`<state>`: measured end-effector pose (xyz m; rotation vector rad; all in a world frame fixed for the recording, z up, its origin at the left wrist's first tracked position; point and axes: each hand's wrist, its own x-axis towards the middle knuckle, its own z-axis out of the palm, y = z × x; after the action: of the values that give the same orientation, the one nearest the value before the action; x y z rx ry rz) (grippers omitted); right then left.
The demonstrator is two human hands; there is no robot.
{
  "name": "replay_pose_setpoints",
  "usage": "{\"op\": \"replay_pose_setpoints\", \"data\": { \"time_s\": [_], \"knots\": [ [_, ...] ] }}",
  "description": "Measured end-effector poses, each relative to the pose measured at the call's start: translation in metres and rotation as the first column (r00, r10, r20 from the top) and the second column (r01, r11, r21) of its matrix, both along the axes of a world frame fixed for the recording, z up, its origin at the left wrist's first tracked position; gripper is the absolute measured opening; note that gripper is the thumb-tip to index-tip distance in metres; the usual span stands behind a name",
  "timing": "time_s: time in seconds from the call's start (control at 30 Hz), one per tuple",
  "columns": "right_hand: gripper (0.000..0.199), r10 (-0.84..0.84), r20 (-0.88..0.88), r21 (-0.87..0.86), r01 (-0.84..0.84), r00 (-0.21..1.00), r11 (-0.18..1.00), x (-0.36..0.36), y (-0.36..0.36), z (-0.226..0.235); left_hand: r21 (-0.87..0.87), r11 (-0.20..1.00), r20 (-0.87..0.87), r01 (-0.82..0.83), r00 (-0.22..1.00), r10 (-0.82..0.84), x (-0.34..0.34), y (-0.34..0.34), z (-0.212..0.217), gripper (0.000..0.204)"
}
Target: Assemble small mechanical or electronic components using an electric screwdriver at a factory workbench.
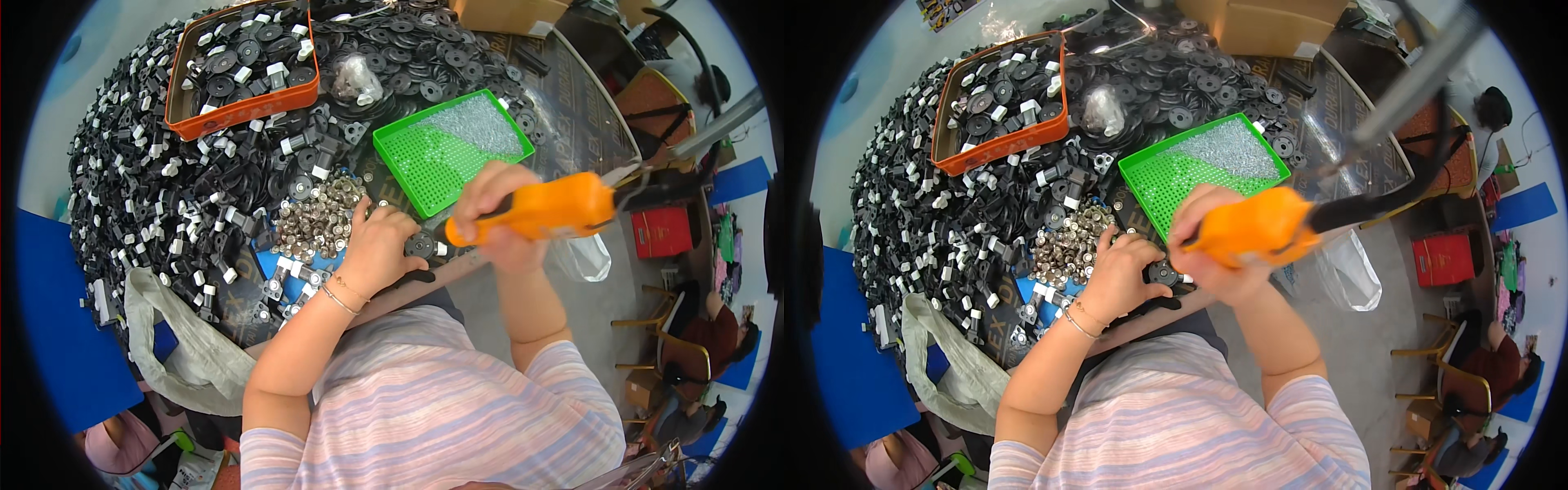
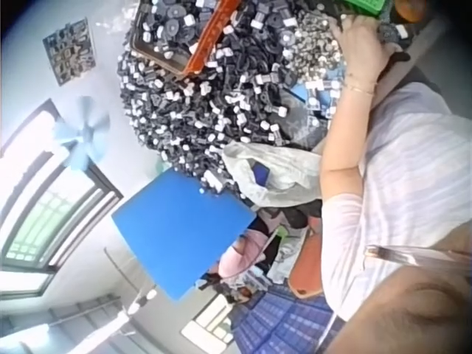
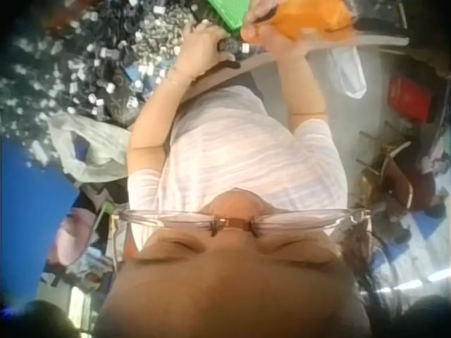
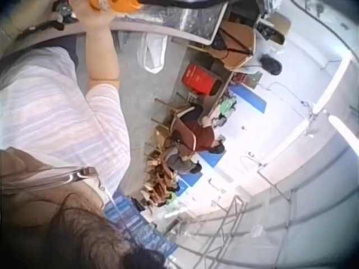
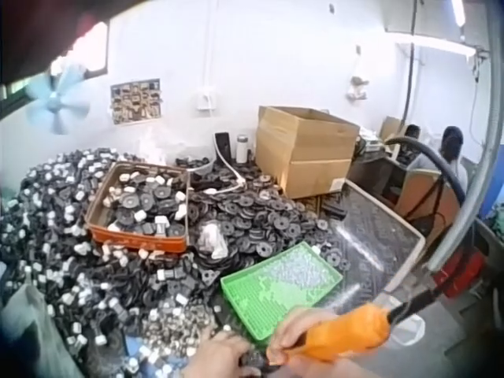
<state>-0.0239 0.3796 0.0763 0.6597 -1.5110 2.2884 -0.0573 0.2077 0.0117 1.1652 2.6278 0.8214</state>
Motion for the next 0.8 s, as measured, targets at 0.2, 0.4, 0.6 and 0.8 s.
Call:
{"op": "replay_pose_setpoints", "data": {
  "time_s": [0.2,0.4,0.6,0.8],
  "knots": [
    [0.025,-0.038,-0.064,0.176,0.049,0.997,0.983,-0.005,-0.009,-0.01,0.028,1.0,-0.009,-0.003,1.0,0.003,0.001,0.001,-0.001,0.042],
    [0.022,-0.042,-0.048,0.213,0.052,0.998,0.976,-0.007,-0.013,-0.013,-0.004,1.0,0.007,-0.019,1.0,0.019,0.002,0.002,0.001,0.041],
    [0.021,-0.026,-0.069,0.264,0.043,0.997,0.964,-0.01,-0.017,-0.013,0.005,1.0,-0.054,-0.013,0.998,0.014,0.002,0.002,-0.006,0.042],
    [0.018,-0.095,-0.027,0.258,0.099,0.995,0.961,-0.009,-0.023,-0.019,0.041,0.998,-0.06,-0.043,0.997,0.045,0.002,0.003,-0.001,0.046]
  ]
}}
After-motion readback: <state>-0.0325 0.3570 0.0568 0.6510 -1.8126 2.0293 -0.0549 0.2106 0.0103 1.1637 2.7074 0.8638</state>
